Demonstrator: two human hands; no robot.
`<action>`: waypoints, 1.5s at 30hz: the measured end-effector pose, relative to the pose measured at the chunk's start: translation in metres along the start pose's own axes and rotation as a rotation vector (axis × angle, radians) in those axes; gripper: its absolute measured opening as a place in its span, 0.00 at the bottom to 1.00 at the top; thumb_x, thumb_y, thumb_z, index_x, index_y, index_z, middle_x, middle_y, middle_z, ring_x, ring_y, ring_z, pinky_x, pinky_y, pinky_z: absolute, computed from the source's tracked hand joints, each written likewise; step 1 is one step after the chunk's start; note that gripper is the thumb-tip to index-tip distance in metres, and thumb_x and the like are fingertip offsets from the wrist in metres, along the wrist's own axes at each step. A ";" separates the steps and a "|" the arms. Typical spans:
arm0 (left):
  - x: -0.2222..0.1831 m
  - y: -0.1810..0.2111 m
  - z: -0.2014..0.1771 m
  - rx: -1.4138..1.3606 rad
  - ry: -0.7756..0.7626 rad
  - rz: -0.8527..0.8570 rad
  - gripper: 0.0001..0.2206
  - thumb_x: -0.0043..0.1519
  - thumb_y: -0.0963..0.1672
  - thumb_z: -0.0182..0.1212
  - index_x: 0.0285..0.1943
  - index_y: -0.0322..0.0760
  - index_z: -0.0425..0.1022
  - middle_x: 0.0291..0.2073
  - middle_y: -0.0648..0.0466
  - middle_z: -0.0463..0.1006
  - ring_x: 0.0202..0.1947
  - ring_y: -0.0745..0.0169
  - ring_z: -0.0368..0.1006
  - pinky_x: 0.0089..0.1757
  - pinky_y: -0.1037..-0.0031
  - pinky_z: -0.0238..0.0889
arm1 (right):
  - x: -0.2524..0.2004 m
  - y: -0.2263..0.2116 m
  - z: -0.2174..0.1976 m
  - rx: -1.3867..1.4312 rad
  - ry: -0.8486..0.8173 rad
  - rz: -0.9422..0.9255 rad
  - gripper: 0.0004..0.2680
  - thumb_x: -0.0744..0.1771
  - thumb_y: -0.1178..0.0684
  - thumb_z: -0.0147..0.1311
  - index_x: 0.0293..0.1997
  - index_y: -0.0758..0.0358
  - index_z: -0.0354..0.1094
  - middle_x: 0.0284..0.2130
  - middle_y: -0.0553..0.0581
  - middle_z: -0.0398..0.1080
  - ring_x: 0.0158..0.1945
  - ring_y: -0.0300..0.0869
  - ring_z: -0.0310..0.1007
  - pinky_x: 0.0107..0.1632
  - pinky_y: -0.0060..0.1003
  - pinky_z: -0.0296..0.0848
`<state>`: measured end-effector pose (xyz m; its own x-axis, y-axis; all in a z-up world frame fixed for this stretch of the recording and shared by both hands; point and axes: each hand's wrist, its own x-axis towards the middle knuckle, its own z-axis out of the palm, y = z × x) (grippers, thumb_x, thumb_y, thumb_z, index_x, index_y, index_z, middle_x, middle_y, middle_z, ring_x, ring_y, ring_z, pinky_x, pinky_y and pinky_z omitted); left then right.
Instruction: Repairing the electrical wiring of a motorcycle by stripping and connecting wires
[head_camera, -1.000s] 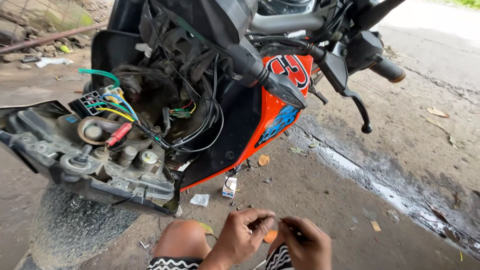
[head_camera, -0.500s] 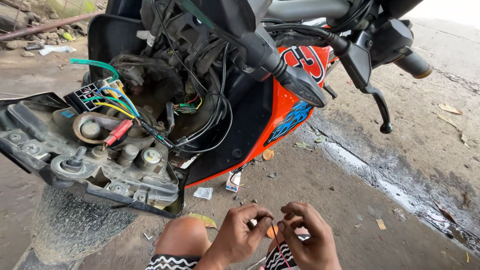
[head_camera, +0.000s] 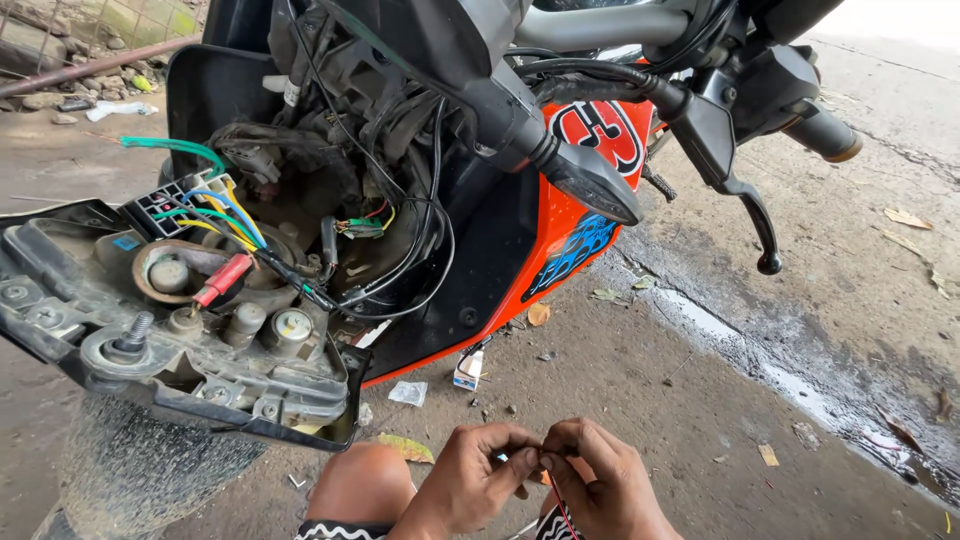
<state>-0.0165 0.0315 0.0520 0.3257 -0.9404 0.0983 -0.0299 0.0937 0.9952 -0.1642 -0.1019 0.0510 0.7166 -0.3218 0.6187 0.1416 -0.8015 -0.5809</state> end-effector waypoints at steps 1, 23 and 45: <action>0.002 -0.004 -0.002 -0.002 -0.002 -0.001 0.16 0.63 0.51 0.62 0.46 0.35 0.83 0.31 0.54 0.84 0.32 0.69 0.82 0.30 0.77 0.76 | 0.000 -0.001 0.000 -0.002 0.000 0.003 0.03 0.67 0.53 0.55 0.39 0.58 0.69 0.32 0.51 0.75 0.30 0.40 0.77 0.35 0.31 0.75; -0.002 -0.021 -0.005 -0.166 -0.153 -0.119 0.14 0.65 0.48 0.62 0.49 0.30 0.78 0.34 0.49 0.83 0.35 0.64 0.81 0.38 0.75 0.78 | -0.005 -0.007 -0.002 0.041 -0.078 -0.018 0.06 0.69 0.49 0.49 0.39 0.57 0.68 0.32 0.50 0.73 0.27 0.42 0.73 0.31 0.34 0.72; -0.004 0.005 -0.014 0.230 0.024 -0.057 0.11 0.62 0.49 0.66 0.34 0.40 0.83 0.21 0.61 0.80 0.25 0.75 0.70 0.30 0.77 0.65 | 0.006 -0.014 0.013 -0.055 -0.163 -0.017 0.05 0.69 0.49 0.50 0.39 0.54 0.69 0.30 0.48 0.73 0.26 0.42 0.73 0.27 0.35 0.71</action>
